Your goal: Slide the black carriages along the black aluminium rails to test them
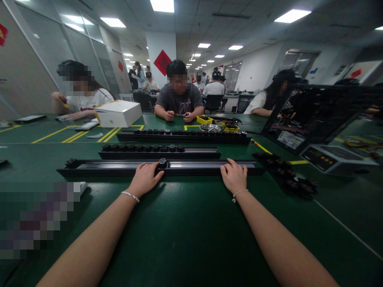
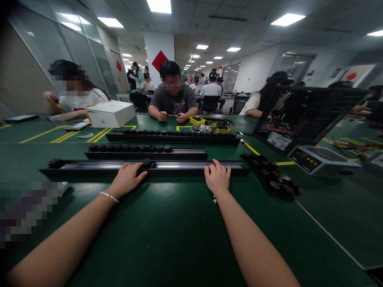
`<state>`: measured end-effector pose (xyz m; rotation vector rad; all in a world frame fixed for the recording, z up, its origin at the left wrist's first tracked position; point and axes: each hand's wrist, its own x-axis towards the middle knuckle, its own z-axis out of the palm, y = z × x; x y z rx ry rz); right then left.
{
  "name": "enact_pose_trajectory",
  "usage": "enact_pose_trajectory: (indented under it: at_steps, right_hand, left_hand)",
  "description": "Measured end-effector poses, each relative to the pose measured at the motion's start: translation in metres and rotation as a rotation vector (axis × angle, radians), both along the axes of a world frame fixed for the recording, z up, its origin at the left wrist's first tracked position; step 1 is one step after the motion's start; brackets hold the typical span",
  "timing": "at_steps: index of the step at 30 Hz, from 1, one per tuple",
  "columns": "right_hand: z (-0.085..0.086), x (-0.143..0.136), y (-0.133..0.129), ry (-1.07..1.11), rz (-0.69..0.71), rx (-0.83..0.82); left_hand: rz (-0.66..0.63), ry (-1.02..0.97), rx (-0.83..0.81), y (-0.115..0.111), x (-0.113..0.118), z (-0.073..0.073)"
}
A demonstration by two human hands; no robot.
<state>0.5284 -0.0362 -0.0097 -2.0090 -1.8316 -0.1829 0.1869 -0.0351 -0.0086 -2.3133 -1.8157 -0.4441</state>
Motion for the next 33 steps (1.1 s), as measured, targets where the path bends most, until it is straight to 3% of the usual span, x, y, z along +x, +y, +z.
enact_pose_trajectory:
  at_steps: [33]
  right_hand:
    - [-0.0041,0.0008,0.0023,-0.007,-0.006,0.035]
  left_hand:
    - [-0.108,-0.096,-0.045,-0.0019,-0.0012,0.0006]
